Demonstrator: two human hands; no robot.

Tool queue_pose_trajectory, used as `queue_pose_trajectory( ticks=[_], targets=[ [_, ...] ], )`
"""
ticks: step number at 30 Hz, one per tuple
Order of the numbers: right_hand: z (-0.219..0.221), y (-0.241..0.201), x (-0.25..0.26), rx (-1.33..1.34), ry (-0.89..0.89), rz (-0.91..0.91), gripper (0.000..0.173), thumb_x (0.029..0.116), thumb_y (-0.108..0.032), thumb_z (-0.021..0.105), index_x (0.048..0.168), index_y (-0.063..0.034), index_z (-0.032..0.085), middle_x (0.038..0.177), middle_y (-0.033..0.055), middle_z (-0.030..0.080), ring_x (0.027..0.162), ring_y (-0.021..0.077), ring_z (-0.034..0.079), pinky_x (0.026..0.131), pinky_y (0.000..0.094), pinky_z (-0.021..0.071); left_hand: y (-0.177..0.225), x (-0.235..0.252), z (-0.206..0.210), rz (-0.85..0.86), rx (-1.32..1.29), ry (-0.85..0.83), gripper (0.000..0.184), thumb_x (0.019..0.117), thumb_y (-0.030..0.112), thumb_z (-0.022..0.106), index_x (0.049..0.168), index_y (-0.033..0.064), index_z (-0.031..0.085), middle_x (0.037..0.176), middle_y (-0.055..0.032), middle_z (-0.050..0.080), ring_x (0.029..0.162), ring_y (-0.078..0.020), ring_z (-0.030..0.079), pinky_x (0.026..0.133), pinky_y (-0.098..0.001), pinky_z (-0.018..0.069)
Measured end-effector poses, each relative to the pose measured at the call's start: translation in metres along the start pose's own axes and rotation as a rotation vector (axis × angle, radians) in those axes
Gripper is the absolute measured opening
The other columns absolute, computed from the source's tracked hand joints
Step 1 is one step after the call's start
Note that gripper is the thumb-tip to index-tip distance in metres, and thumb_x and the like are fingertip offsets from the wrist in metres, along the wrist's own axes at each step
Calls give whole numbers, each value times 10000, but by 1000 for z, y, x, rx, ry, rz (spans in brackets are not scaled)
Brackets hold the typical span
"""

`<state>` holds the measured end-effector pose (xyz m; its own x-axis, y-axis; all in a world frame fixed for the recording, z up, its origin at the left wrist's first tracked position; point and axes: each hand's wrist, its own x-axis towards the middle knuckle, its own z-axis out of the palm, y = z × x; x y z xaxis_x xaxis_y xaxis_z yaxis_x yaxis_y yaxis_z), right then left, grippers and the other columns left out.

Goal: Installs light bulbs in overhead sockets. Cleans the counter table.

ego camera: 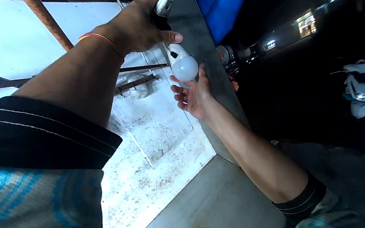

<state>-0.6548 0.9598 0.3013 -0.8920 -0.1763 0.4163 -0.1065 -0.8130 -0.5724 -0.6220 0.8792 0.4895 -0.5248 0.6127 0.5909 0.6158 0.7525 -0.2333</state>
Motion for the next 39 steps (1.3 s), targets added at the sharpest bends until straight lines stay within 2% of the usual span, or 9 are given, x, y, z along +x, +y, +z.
queue_pose_trajectory(
  ticks=[5,10,13,16,20,28,33,36,39],
  targets=[
    [7,11,-9,-170,125,-432,665,1008,-464,627,1509,-152,320,1055,133,633,762,206,676,609,320,577,1,0,1,-39,47,54,506,913,418,759,1298,133,599,1123,-92,649,999,-169,628,926,-465,500],
    [1,-1,4,62,-131,-79,978,880,-892,46,984,-142,665,593,-8,555,458,94,495,419,242,415,18,-10,0,-69,-30,15,303,950,388,712,1126,146,664,981,0,634,838,-54,590,786,-293,509],
    [-4,-2,4,-59,-143,-19,1107,826,-899,-77,966,-121,698,590,20,560,474,130,505,430,273,413,12,-9,-2,-41,6,-18,298,912,340,750,1098,125,660,946,-13,629,828,-58,591,796,-296,506],
    [-8,4,-5,-185,12,-177,841,966,-799,129,1427,-201,499,977,94,738,686,180,677,546,290,519,9,-8,0,-14,47,13,440,873,313,809,1215,97,637,1090,-86,654,999,-150,622,931,-430,492],
    [-6,18,1,-318,161,-552,621,999,-389,667,1466,-127,353,1012,119,649,735,197,662,581,321,556,0,1,7,-26,11,49,628,848,352,838,1361,122,557,1218,-135,636,1108,-225,628,996,-504,490],
    [-9,0,5,100,-252,61,1054,840,-894,-66,871,-145,675,570,-8,550,455,98,500,405,250,404,10,-11,-2,-22,-111,-29,490,892,228,786,1318,151,557,1159,-32,618,1006,-48,622,900,-251,526],
    [-5,8,-7,-74,33,-186,731,986,-746,364,1501,-227,358,1260,140,641,918,252,702,674,357,575,-5,-5,5,-13,9,17,612,845,295,846,1349,106,555,1203,-133,629,1081,-208,621,973,-460,495],
    [-2,9,-3,-82,102,-351,641,989,-496,643,1481,-182,379,1222,134,596,888,227,673,665,338,571,-12,-1,7,6,-15,30,691,825,345,858,1394,131,528,1264,-123,621,1146,-203,618,1018,-463,494],
    [-5,3,0,69,-15,-179,609,1016,-713,310,1102,-194,617,824,-4,661,566,66,559,475,205,436,-8,-2,8,35,-111,17,643,821,333,844,1359,144,546,1200,-59,633,1049,-93,635,948,-325,531]
  ],
)
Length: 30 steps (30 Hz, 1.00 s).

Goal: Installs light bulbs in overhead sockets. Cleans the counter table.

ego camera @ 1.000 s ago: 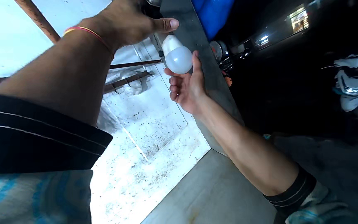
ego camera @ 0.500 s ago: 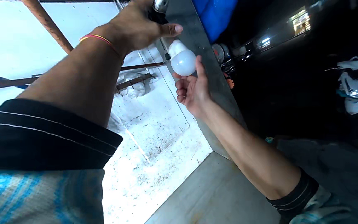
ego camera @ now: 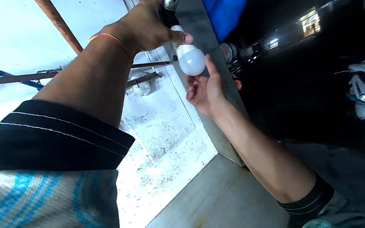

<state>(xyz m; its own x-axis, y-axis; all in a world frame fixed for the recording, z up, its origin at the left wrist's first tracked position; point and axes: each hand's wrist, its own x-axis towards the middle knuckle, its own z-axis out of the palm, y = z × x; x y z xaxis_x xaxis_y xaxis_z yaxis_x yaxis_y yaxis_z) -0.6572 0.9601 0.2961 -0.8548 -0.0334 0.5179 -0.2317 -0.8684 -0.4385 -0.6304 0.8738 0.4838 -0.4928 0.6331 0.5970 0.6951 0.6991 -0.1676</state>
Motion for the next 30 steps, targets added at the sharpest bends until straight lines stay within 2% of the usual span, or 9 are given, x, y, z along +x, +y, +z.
queue_pose_trajectory(
  ticks=[2,5,8,12,18,20,23,26,30],
  targets=[
    [-4,-5,5,103,-162,170,883,950,-809,47,942,-148,633,671,-14,602,479,66,512,421,206,414,10,-5,-2,-19,-59,-28,560,848,277,822,1325,142,561,1161,-26,630,1004,-37,629,910,-240,525],
    [-2,-11,0,-5,-101,194,994,928,-819,-24,1120,-143,678,863,72,738,558,114,596,440,228,422,14,-7,-3,-52,-22,-15,484,859,268,819,1264,118,602,1116,-24,644,973,-34,630,904,-242,520],
    [-5,-8,-13,-79,-33,31,801,932,-835,320,1518,-294,396,1296,123,634,894,205,689,656,290,557,2,-5,3,-62,33,17,609,828,301,853,1332,122,564,1187,-77,628,1058,-124,616,967,-367,500],
    [-2,-5,-12,-147,-3,-148,609,957,-532,665,1463,-293,425,1231,77,630,895,190,670,681,296,562,-11,1,4,-29,-42,33,776,788,307,888,1437,174,482,1254,-91,623,1092,-148,643,968,-380,539],
    [-11,-5,2,47,-214,159,937,958,-792,10,1211,-139,632,858,16,692,528,60,552,467,194,462,-2,-3,-3,-48,-96,-17,840,818,305,859,1516,218,401,1335,-90,589,1134,-146,633,984,-348,532],
    [-13,-6,2,-35,-212,147,1025,914,-828,-48,1340,-167,609,1114,45,736,707,112,658,560,239,518,0,-3,-5,-50,-108,-16,828,819,291,861,1507,219,405,1331,-82,593,1120,-137,643,972,-334,541],
    [-6,-6,-3,-132,-153,-47,787,970,-800,238,1579,-308,323,1460,105,571,1060,275,705,754,390,613,-2,-5,-4,-53,-101,-8,879,815,272,871,1529,188,365,1358,-116,583,1167,-167,629,1007,-370,526],
    [6,1,3,-272,-34,-293,635,1032,-447,589,1542,-200,302,1295,175,596,920,312,723,699,428,641,-9,-5,-2,-37,-106,27,866,823,288,866,1528,168,377,1364,-127,586,1195,-173,623,1022,-384,524],
    [13,-2,-4,-369,31,-239,677,1015,-727,262,1377,-200,485,983,21,734,664,100,670,582,226,548,-3,-4,1,-63,-152,43,786,869,276,826,1516,174,392,1337,-113,597,1153,-155,637,999,-351,528]
  ],
)
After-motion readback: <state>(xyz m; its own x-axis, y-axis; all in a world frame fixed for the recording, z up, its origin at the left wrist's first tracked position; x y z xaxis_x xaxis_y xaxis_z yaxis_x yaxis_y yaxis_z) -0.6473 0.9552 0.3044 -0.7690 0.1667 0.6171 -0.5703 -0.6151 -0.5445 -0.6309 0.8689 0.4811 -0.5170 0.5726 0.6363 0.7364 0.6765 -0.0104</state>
